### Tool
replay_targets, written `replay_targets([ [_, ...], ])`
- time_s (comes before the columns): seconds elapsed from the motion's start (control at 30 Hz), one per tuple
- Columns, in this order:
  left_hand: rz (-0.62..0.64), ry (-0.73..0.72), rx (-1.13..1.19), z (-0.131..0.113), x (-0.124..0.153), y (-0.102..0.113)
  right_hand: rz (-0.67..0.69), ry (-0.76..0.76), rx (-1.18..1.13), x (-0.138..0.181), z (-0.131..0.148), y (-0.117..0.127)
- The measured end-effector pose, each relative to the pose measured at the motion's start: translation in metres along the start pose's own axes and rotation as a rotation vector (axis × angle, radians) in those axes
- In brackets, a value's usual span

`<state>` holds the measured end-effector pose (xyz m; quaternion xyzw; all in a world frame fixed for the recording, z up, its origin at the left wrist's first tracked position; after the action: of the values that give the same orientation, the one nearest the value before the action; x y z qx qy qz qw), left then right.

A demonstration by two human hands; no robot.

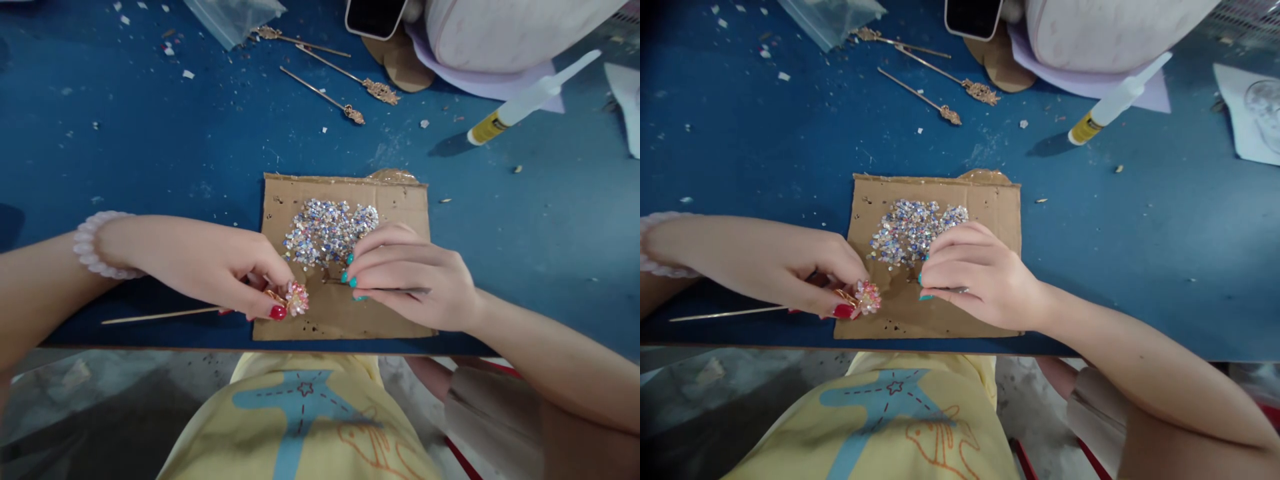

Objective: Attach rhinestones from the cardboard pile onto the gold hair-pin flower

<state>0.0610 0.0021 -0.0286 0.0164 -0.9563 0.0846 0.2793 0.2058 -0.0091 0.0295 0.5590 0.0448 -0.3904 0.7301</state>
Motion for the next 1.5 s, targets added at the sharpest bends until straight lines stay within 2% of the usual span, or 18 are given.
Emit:
replay_targets([
  [0.43,-0.019,-0.005,0.014,-0.003,-0.001,0.000,0.019,-0.081,-0.074,0.001,-0.008,-0.002],
  [1.5,-0.001,-0.025,-0.035,-0.002,-0.001,0.001,0.014,-0.108,-0.129,-0.002,-0.010,-0.002],
])
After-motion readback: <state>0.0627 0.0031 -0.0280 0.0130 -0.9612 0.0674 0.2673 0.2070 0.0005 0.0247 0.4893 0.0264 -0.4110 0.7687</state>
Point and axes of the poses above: each hand's wrist, its own x-axis away from the middle knuckle, its own y-axis out of the back of the hand, z = x × y, the point moved 9 cm from there along -x, towards the middle knuckle, and after that the axes turned 13 degrees about x, right-handed, at the moved point
